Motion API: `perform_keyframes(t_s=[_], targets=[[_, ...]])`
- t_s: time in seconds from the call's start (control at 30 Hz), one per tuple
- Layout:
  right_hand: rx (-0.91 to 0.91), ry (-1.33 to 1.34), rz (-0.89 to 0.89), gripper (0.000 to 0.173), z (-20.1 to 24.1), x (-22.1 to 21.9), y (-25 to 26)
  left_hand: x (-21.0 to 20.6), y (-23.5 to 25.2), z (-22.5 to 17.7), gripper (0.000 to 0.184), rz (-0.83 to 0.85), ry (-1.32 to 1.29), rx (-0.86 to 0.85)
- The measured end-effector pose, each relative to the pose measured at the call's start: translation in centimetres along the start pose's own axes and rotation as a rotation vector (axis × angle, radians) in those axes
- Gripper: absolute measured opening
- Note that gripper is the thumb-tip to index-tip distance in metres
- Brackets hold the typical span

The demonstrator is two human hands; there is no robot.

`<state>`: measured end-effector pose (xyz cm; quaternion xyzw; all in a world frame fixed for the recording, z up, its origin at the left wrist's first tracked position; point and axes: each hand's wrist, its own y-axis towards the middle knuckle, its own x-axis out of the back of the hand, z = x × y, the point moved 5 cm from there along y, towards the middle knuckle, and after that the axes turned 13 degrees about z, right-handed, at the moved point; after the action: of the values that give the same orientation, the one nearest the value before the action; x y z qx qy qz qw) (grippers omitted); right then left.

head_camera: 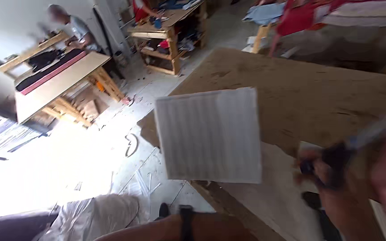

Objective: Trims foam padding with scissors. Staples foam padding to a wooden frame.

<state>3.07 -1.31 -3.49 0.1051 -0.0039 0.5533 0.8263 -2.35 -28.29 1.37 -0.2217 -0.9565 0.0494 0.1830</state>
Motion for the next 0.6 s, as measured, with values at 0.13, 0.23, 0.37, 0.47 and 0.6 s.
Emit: perform_keyframes(t_s=[0.13, 0.23, 0.37, 0.47, 0.6], targets=[[-0.347, 0.235, 0.279, 0.028, -5.3, -11.6, -13.1, -3.4, -18.3, 15.4, 0.037, -0.282, -0.081, 0.589], [-0.455, 0.234, 0.353, 0.027, -8.5, -23.0, -19.9, -2.2, -24.9, 19.7, 0.035, -0.626, -0.131, 0.711], [-0.41, -0.154, 0.043, 0.032, -9.5, -35.5, -22.5, 1.5, -24.3, 21.4, 0.037, -0.757, -0.198, 0.497], [-0.437, -0.498, -0.29, 0.043, -9.4, -41.5, -22.6, 2.9, -23.8, 22.4, 0.029, -0.686, -0.173, 0.45], [-0.463, -0.861, -0.666, 0.055, -12.1, -46.2, -22.5, 2.8, -24.1, 23.9, 0.023, -0.617, -0.136, 0.366]])
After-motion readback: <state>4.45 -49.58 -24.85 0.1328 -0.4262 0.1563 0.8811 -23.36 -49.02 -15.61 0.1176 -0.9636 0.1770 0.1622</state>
